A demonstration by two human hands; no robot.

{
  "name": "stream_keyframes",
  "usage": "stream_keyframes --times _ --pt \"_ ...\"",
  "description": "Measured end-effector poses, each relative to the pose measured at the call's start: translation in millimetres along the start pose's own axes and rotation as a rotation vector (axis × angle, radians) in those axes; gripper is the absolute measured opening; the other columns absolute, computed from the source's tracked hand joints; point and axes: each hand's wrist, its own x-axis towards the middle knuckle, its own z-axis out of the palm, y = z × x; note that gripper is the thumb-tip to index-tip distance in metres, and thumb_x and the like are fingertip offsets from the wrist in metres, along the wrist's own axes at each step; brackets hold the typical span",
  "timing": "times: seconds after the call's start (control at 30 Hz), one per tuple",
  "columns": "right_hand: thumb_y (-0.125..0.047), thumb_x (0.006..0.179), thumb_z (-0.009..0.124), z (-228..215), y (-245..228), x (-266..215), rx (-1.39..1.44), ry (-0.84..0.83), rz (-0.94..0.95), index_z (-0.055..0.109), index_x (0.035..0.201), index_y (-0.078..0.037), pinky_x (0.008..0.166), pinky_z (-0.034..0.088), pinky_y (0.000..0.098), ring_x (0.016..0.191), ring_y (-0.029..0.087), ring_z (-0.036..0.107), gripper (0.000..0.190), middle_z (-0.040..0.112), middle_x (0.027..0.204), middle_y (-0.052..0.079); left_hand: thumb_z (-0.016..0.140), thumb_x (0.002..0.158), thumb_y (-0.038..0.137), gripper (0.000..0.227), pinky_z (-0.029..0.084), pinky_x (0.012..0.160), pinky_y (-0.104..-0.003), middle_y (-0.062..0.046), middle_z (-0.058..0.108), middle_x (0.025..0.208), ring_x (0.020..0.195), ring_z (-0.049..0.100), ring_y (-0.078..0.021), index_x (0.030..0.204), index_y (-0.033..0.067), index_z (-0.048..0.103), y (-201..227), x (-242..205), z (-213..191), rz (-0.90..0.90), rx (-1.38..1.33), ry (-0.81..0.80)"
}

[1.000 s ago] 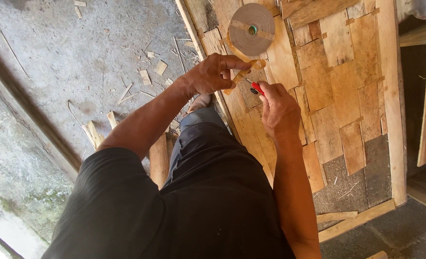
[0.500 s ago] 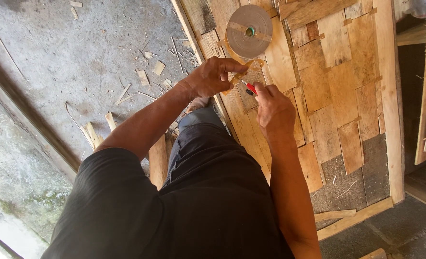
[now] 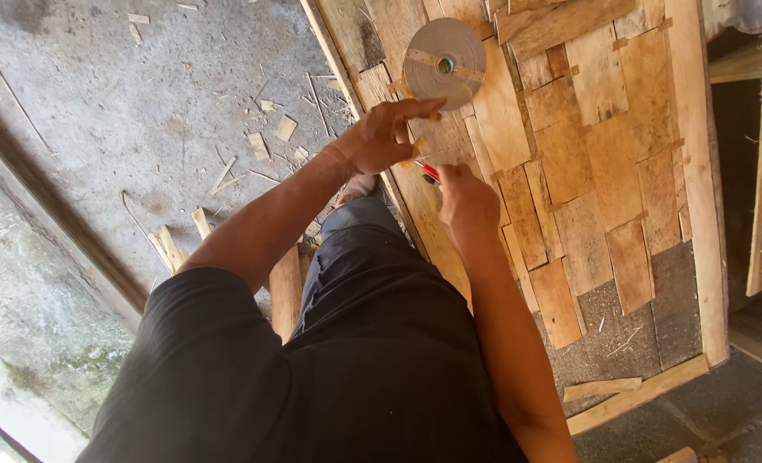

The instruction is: The recorder is fitting and gluing thin wooden slats onto a larger wooden surface, trimming pieces as needed with a utility knife.

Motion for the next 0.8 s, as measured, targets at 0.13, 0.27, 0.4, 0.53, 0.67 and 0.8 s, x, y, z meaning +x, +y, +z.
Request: stream_keyframes --times 0.13,0.27,0.4,0.53,0.67,0.8 --pt "-0.013 0.100 0.059 44.0 28.5 0.9 0.461 -0.066 0.299 0.057 0.126 -0.004 0.071 0.057 0.0394 0.082 0.028 0.072 0.027 0.069 0.104 0.014 0.069 0.094 0.004 0.070 0.068 0.075 -0.032 -0.015 0.064 0.136 0.078 0.077 -0.0186 0.156 0.0146 0.037 -16.1 -4.8 -2.8 -0.013 0.204 0.197" --pt "-0.014 0.096 0.071 75.0 37.0 3.3 0.454 0.255 0.153 0.061 0.113 0.001 0.077 0.052 0.0468 0.089 0.039 0.066 0.025 0.066 0.103 0.023 0.068 0.097 0.008 0.051 0.067 0.071 -0.032 -0.011 0.078 0.105 0.082 0.078 -0.0169 0.145 0.0077 0.051 -40.0 -13.0 13.1 -0.153 0.207 0.319" --pt "-0.019 0.091 0.077 84.1 33.2 11.7 0.571 0.264 0.311 0.066 0.107 0.000 0.076 0.053 0.0463 0.087 0.039 0.069 0.027 0.070 0.098 0.020 0.067 0.097 0.009 0.016 0.066 0.072 -0.029 -0.008 0.078 0.098 0.082 0.077 -0.0142 0.111 0.0050 0.075 -54.7 -29.3 41.2 -0.238 0.096 0.341" --pt "-0.020 0.087 0.081 84.6 30.5 13.0 0.587 0.317 0.354 0.068 0.105 0.000 0.075 0.054 0.0454 0.086 0.037 0.070 0.030 0.071 0.097 0.019 0.077 0.089 0.015 0.016 0.060 0.067 -0.027 -0.007 0.079 0.087 0.073 0.072 -0.0107 0.100 0.0036 0.078 -63.0 -45.5 65.5 -0.355 -0.082 0.386" --pt "-0.019 0.086 0.083 91.0 31.9 9.4 0.531 0.399 0.310 0.069 0.100 -0.002 0.073 0.052 0.0467 0.083 0.038 0.067 0.026 0.070 0.094 0.018 0.075 0.092 0.018 0.019 0.059 0.065 -0.026 -0.005 0.079 0.084 0.072 0.071 -0.0087 0.103 0.0035 0.078 -87.3 -50.2 80.9 -0.313 -0.222 0.416" --pt "-0.017 0.089 0.077 70.5 21.4 2.9 0.301 0.684 0.097 0.066 0.103 -0.005 0.076 0.051 0.0454 0.088 0.037 0.064 0.022 0.067 0.096 0.015 0.074 0.093 0.019 0.020 0.057 0.066 -0.027 -0.004 0.078 0.084 0.072 0.069 -0.0082 0.105 0.0043 0.080 -63.5 -52.5 77.8 -0.322 -0.212 0.424"
